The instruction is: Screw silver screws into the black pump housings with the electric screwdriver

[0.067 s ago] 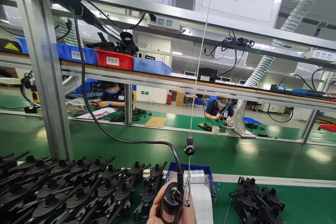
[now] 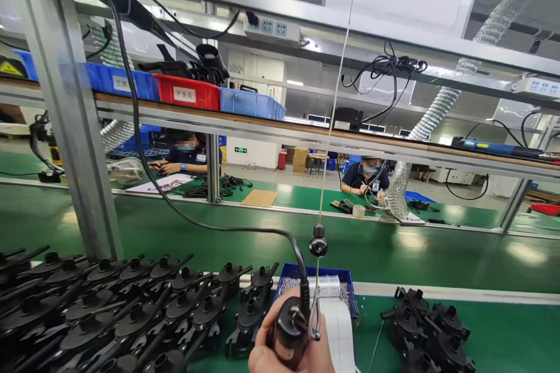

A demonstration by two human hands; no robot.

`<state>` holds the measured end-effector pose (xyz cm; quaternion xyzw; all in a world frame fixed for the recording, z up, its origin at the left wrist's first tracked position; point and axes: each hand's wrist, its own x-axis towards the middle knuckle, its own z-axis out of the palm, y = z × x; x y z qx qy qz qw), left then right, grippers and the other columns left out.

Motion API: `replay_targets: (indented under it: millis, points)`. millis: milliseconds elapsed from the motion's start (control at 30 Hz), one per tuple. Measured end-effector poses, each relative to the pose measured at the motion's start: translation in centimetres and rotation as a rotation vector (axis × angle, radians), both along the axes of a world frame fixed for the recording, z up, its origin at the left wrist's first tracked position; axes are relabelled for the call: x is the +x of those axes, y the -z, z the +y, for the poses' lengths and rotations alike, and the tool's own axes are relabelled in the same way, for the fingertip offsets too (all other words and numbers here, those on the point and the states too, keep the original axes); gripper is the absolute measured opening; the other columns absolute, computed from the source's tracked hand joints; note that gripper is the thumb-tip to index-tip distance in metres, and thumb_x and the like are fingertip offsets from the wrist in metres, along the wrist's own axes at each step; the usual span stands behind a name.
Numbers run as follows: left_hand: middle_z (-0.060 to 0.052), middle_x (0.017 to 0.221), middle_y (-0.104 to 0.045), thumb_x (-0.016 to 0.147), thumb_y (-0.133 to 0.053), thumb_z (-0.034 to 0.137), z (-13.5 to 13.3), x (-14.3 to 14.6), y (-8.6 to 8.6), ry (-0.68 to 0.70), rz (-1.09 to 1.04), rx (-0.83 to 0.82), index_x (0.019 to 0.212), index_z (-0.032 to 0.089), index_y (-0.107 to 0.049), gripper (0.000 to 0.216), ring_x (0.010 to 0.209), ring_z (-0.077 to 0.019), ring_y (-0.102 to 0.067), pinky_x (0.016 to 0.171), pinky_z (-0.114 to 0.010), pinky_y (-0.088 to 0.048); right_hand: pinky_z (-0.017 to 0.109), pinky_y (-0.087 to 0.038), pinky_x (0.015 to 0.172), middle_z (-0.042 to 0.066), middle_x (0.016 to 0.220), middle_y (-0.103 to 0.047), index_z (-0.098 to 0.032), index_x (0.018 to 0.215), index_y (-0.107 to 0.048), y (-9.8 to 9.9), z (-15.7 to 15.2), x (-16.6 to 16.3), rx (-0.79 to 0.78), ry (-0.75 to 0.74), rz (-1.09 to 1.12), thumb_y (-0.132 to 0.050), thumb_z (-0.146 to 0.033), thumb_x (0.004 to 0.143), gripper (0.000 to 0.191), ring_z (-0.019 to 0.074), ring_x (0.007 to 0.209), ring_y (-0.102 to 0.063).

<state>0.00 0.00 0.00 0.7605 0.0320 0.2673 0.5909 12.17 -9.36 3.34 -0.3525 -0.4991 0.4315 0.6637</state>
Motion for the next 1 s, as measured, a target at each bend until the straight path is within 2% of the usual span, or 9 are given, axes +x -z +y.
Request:
replay_targets:
  millis: [67,167,233,300,433,633,800,867,1000]
  points:
    - [-0.005,0.144,-0.062,0.093,-0.071,0.062,-0.3,0.6,0.3,-0.020,-0.002,-0.031,0.140,0.028,-0.060,0.059,0.134,-0.0386,-0.064,0.114,-0.045,-0.053,0.028,-0.052,0.056,-0.001,0.081,-0.065,-0.023,0.102,-0.058,-0.4,-0.1,0.2,0.038,0.104,-0.057,-0.085,-0.053,0.093,0.041,0.0137,0.056,-0.060]
    - [-0.006,0.122,-0.067,0.095,-0.066,0.065,0.0,1.3,0.8,-0.056,-0.025,-0.023,0.125,0.019,-0.065,0.055,0.133,-0.0378,-0.063,0.117,-0.048,-0.047,0.029,-0.055,0.062,-0.001,0.081,-0.066,-0.023,0.100,-0.060,-1.2,-0.1,0.6,0.100,0.224,-0.095,-0.082,-0.045,0.097,0.031,0.0146,0.061,-0.063]
    - [-0.005,0.109,-0.068,0.098,-0.063,0.066,0.2,1.4,1.2,-0.068,-0.025,-0.009,0.113,0.018,-0.068,0.050,0.126,-0.0352,-0.067,0.115,-0.048,-0.049,0.030,-0.056,0.062,-0.003,0.080,-0.067,-0.024,0.101,-0.060,-1.7,-0.1,0.6,0.122,0.232,-0.054,-0.080,-0.040,0.100,0.026,0.0153,0.061,-0.065]
    - [-0.005,0.109,-0.071,0.100,-0.061,0.063,0.2,1.3,1.6,-0.075,-0.012,-0.020,0.104,0.019,-0.069,0.045,0.122,-0.0326,-0.070,0.116,-0.047,-0.049,0.030,-0.055,0.061,-0.003,0.080,-0.067,-0.024,0.102,-0.058,-2.1,-0.3,0.5,0.134,0.217,-0.013,-0.079,-0.038,0.100,0.025,0.0160,0.061,-0.067]
    - [-0.004,0.102,-0.072,0.101,-0.060,0.062,0.2,1.1,2.1,-0.067,0.007,-0.025,0.089,0.019,-0.067,0.045,0.119,-0.0311,-0.072,0.115,-0.047,-0.050,0.032,-0.054,0.060,-0.002,0.079,-0.067,-0.024,0.102,-0.057,-2.3,-0.8,-0.1,0.082,0.173,0.035,-0.080,-0.040,0.099,0.028,0.0172,0.060,-0.067]
    - [0.001,0.085,-0.063,0.086,-0.066,0.076,0.7,0.8,2.2,-0.029,-0.050,0.038,0.081,0.021,-0.057,0.056,0.094,-0.0251,-0.072,0.096,-0.042,-0.056,0.032,-0.051,0.061,0.000,0.076,-0.067,-0.023,0.100,-0.059,-1.7,-0.8,-0.4,0.020,0.095,-0.067,-0.078,-0.046,0.101,0.030,0.0174,0.063,-0.064]
    - [0.006,0.059,-0.055,0.091,-0.071,0.062,0.2,0.0,2.5,-0.043,-0.054,0.077,0.057,0.022,-0.055,0.054,0.082,-0.0216,-0.071,0.103,-0.043,-0.053,0.032,-0.052,0.061,0.001,0.083,-0.065,-0.025,0.105,-0.055,-2.1,-0.8,0.2,0.058,-0.217,-0.069,-0.079,-0.045,0.097,0.032,0.0186,0.066,-0.064]
    - [0.006,0.058,-0.055,0.092,-0.073,0.059,0.3,-0.4,2.8,-0.015,-0.046,0.051,0.054,0.022,-0.054,0.056,0.078,-0.0208,-0.071,0.104,-0.044,-0.053,0.034,-0.054,0.063,0.002,0.082,-0.065,-0.025,0.102,-0.056,-2.1,-1.0,0.2,0.061,-0.260,-0.106,-0.081,-0.046,0.094,0.033,0.0205,0.069,-0.065]
    - [0.001,0.081,-0.068,0.088,-0.077,0.067,1.5,-1.2,3.3,-0.064,-0.015,-0.019,0.075,0.020,-0.063,0.051,0.089,-0.0237,-0.074,0.101,-0.041,-0.057,0.033,-0.052,0.066,0.006,0.091,-0.071,-0.025,0.106,-0.064,-1.0,-1.3,-0.2,-0.008,0.062,-0.255,-0.081,-0.046,0.096,0.029,0.0214,0.075,-0.065]
